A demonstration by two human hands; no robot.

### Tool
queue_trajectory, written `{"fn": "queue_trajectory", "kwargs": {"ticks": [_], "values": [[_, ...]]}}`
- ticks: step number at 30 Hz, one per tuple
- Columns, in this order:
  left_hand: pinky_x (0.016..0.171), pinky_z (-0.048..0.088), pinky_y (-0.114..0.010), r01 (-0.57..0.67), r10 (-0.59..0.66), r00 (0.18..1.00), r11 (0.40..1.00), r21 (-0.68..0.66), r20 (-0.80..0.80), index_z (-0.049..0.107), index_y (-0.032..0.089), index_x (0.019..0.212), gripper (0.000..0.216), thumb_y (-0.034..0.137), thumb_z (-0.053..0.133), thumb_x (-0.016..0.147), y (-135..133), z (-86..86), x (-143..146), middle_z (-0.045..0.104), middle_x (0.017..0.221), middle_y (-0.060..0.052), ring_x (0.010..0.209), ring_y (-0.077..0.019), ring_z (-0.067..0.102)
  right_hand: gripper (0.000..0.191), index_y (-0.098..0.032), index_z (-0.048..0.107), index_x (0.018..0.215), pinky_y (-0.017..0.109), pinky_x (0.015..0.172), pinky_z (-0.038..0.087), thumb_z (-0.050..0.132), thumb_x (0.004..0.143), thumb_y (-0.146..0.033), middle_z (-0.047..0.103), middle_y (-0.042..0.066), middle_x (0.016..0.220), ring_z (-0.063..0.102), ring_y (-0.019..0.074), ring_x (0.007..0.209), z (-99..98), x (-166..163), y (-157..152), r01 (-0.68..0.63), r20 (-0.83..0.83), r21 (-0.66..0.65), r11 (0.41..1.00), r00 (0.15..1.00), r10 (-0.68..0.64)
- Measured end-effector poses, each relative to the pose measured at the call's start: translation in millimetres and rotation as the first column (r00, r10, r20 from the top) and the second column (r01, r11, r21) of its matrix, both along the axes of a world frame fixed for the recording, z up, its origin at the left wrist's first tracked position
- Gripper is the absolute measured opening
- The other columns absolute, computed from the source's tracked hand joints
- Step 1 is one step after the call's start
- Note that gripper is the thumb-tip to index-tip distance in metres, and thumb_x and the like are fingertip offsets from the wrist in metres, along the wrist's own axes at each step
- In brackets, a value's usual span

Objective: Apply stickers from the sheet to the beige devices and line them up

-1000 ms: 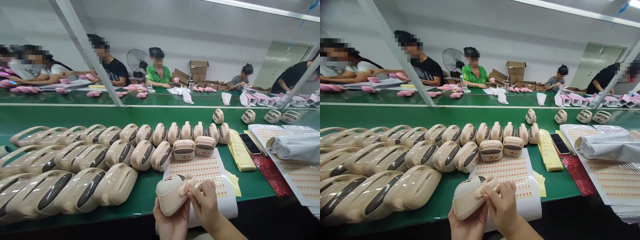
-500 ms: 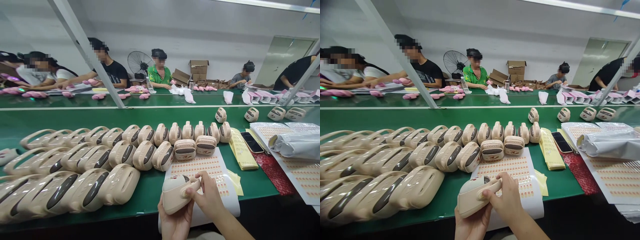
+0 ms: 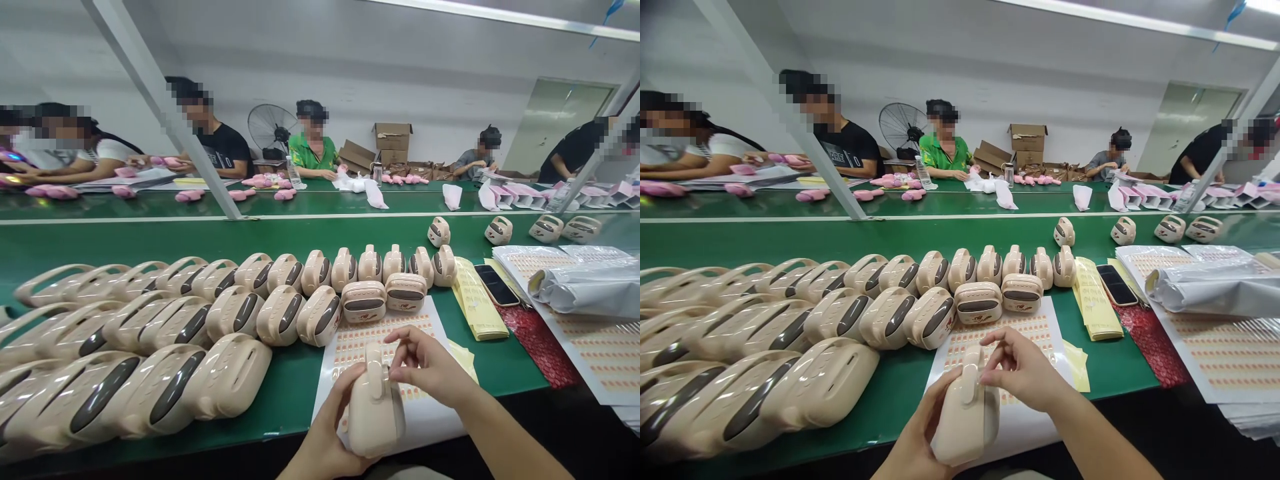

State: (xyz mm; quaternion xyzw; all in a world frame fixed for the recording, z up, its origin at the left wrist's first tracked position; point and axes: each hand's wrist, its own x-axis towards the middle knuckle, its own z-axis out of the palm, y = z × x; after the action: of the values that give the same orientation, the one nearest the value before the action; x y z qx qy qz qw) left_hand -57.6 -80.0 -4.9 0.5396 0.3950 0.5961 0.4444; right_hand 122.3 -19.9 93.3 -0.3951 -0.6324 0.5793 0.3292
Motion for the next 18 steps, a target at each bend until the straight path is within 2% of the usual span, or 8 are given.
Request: {"fn": "queue_trajectory", "kwargs": {"ticks": [3, 5, 9, 14, 18], "values": [[0.099, 0.031, -0.053, 0.134, -0.103, 0.965, 0.984, 0.115, -0.241, 0.051, 0.031, 0.122, 0.090, 0.009, 0.080, 0.039, 5.4, 4.5, -8.1, 0.052, 0.125, -0.011, 0.116, -0.0404, 0.045, 0.032, -0.023, 0.056, 0.092, 0.023, 0.055, 0.034, 0.065, 0.062, -0.013, 0.056, -0.007, 0.061, 0.043, 0.0101, 0.055, 7.2, -5.5, -6.4, -0.026, 0.065, -0.014, 1.000, 0.998, 0.027], [0.098, 0.032, -0.054, 0.167, -0.116, 0.939, 0.976, 0.137, -0.323, 0.050, 0.030, 0.123, 0.088, 0.010, 0.079, 0.042, 7.3, 10.3, -11.4, 0.052, 0.126, -0.012, 0.118, -0.0410, 0.043, 0.034, -0.024, 0.056, 0.089, 0.022, 0.057, 0.034, 0.061, 0.061, -0.005, 0.055, -0.009, 0.060, 0.046, 0.0106, 0.058, 7.4, -7.5, -9.3, -0.030, 0.087, -0.013, 0.999, 0.996, 0.031], [0.096, 0.035, -0.054, 0.181, -0.117, 0.916, 0.974, 0.135, -0.384, 0.050, 0.030, 0.123, 0.085, 0.013, 0.078, 0.044, 6.7, 18.3, -12.8, 0.051, 0.127, -0.013, 0.118, -0.0416, 0.043, 0.036, -0.025, 0.054, 0.090, 0.023, 0.062, 0.038, 0.056, 0.063, -0.001, 0.056, -0.008, 0.062, 0.052, 0.0124, 0.065, 7.1, -5.7, -11.6, -0.052, 0.134, 0.023, 0.998, 0.990, 0.049], [0.097, 0.036, -0.052, 0.219, -0.135, 0.872, 0.967, 0.129, -0.471, 0.042, 0.033, 0.126, 0.089, 0.014, 0.077, 0.047, 6.8, 14.9, -12.9, 0.045, 0.131, -0.012, 0.121, -0.0386, 0.041, 0.033, -0.023, 0.052, 0.092, 0.022, 0.065, 0.042, 0.056, 0.066, -0.004, 0.059, -0.006, 0.069, 0.057, 0.0133, 0.072, 16.7, -2.2, -12.1, -0.146, 0.243, 0.103, 0.984, 0.963, 0.117], [0.096, 0.037, -0.053, 0.235, -0.129, 0.869, 0.957, 0.169, -0.477, 0.035, 0.034, 0.127, 0.092, 0.016, 0.077, 0.047, 8.4, 13.0, -11.0, 0.043, 0.130, -0.011, 0.121, -0.0380, 0.041, 0.028, -0.021, 0.051, 0.090, 0.023, 0.064, 0.044, 0.054, 0.069, -0.003, 0.062, -0.003, 0.071, 0.058, 0.0130, 0.070, 14.5, -5.9, -16.7, -0.123, 0.314, 0.246, 0.961, 0.949, 0.041]]}}
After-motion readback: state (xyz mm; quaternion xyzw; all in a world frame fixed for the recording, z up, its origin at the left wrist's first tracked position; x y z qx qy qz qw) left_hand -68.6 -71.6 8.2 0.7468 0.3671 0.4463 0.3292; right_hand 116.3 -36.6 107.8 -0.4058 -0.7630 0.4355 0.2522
